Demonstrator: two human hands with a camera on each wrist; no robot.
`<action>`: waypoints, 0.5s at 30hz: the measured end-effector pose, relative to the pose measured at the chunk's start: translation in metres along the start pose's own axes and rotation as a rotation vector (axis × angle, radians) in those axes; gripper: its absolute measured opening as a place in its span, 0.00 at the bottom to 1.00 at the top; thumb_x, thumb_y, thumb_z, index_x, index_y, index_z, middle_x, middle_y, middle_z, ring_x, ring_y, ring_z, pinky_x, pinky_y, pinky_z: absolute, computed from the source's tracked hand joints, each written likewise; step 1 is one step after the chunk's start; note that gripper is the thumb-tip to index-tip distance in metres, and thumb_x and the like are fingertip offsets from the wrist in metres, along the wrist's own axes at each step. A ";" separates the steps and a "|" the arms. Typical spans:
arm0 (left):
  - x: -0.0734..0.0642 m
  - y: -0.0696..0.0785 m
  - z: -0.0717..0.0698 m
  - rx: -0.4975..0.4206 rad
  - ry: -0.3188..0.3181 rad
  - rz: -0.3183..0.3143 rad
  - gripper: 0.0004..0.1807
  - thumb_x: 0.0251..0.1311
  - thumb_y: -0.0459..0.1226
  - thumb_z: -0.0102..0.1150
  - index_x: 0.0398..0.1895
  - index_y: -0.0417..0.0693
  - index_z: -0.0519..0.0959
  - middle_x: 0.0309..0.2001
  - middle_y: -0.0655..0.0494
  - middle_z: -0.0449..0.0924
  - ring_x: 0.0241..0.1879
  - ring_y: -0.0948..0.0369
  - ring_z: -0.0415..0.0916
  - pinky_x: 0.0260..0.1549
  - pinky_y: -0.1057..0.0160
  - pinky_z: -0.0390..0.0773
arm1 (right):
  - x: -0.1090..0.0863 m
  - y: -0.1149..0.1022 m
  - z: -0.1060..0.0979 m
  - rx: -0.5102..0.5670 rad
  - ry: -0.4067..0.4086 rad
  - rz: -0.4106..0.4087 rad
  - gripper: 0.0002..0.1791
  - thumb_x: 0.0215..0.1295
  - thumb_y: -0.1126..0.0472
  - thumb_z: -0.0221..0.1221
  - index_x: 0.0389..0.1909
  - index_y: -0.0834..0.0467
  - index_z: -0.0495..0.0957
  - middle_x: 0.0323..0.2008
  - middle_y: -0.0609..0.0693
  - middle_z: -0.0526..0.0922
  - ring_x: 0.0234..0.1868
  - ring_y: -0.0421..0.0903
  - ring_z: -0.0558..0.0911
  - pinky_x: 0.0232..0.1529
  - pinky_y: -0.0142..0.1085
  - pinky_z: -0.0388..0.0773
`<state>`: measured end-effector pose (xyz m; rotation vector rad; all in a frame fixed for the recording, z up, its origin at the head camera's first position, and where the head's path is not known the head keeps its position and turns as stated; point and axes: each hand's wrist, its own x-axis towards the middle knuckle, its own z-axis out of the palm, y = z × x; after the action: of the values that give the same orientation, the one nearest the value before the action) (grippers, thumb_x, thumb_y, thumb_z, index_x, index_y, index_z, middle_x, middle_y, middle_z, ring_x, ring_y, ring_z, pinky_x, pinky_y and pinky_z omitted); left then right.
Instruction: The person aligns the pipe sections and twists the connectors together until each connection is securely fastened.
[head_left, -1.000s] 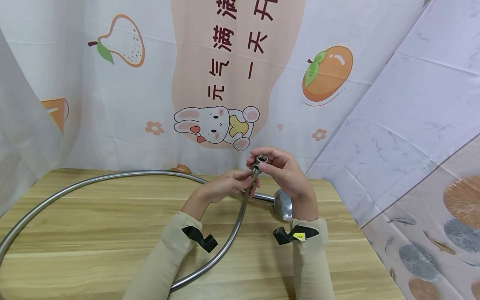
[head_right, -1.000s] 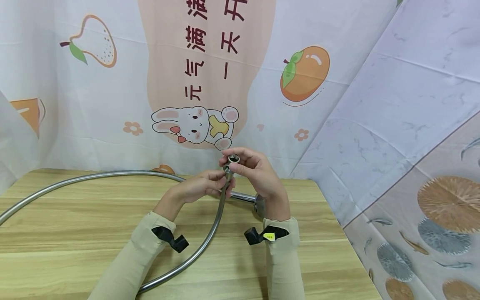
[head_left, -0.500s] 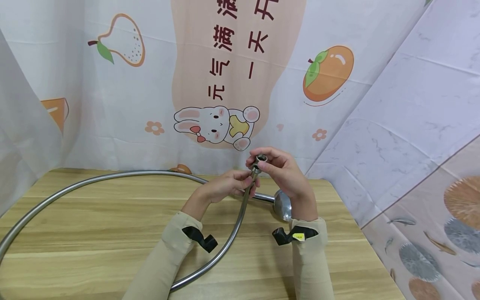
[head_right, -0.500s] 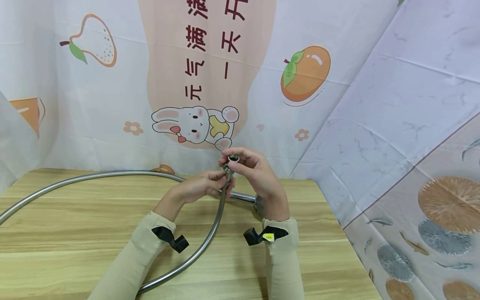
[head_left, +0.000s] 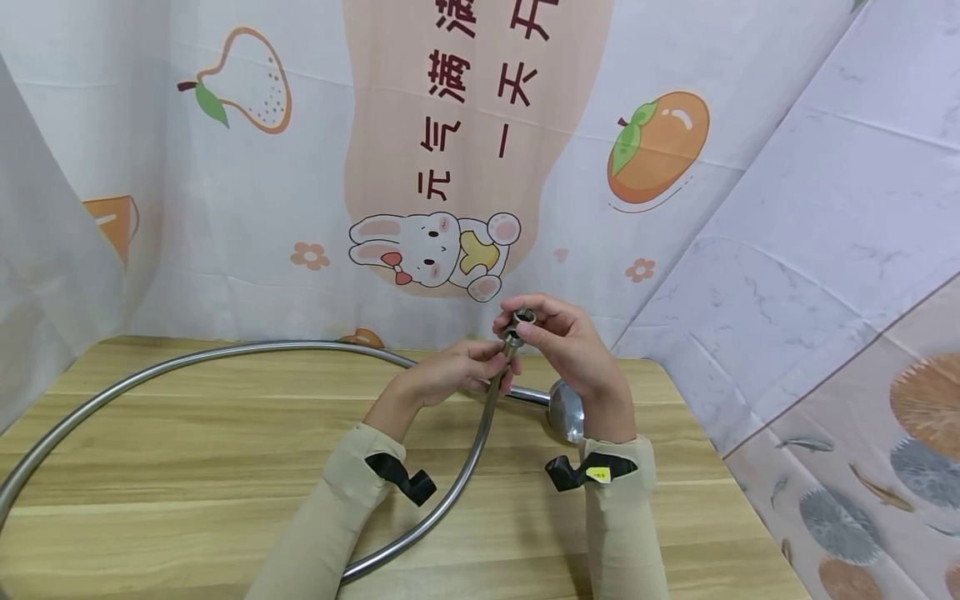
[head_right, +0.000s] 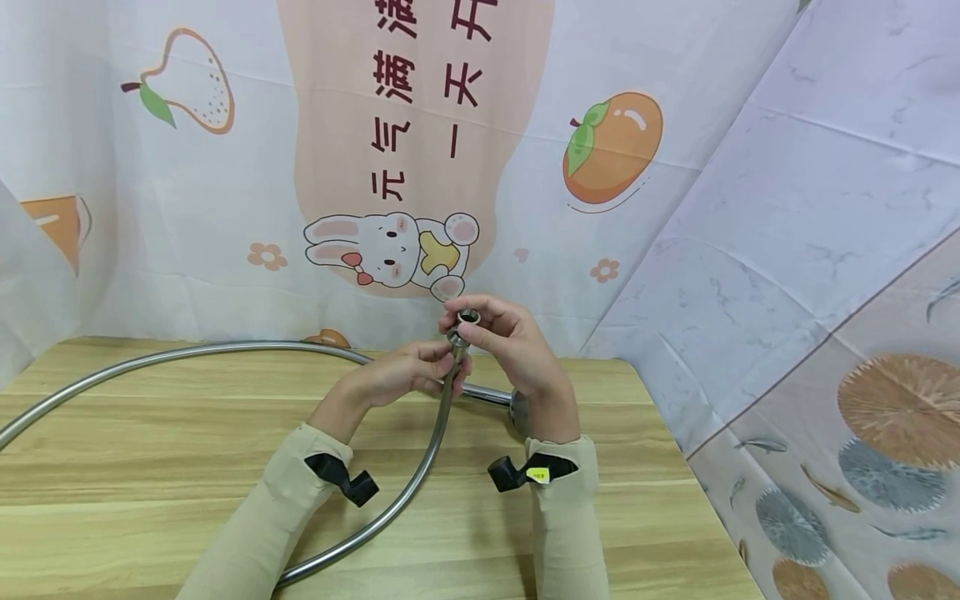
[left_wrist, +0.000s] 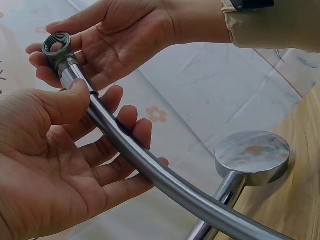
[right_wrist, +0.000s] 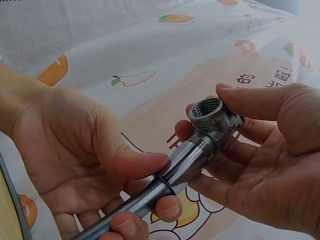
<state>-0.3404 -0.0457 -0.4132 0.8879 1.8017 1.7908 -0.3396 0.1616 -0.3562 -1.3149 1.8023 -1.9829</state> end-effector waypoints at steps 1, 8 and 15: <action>0.000 0.000 0.000 0.000 0.000 -0.001 0.18 0.81 0.42 0.40 0.53 0.39 0.75 0.41 0.52 0.76 0.47 0.53 0.78 0.58 0.41 0.76 | 0.000 0.000 0.000 0.000 0.001 0.001 0.19 0.73 0.74 0.50 0.56 0.56 0.81 0.46 0.49 0.87 0.51 0.44 0.84 0.61 0.38 0.76; 0.000 0.000 0.001 0.004 -0.001 0.002 0.18 0.81 0.42 0.39 0.53 0.38 0.75 0.41 0.52 0.76 0.47 0.54 0.78 0.59 0.38 0.75 | -0.001 0.000 0.000 0.003 0.006 0.007 0.18 0.73 0.73 0.51 0.56 0.55 0.81 0.46 0.49 0.87 0.51 0.45 0.84 0.61 0.38 0.76; 0.000 0.000 0.000 0.006 -0.001 0.007 0.18 0.81 0.42 0.39 0.53 0.38 0.75 0.41 0.52 0.76 0.46 0.55 0.77 0.59 0.37 0.74 | 0.000 -0.001 0.001 0.006 0.008 0.009 0.18 0.73 0.73 0.51 0.56 0.55 0.81 0.45 0.49 0.87 0.51 0.44 0.84 0.62 0.39 0.76</action>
<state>-0.3400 -0.0455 -0.4136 0.8982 1.8058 1.7899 -0.3382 0.1612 -0.3560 -1.2965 1.8010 -1.9897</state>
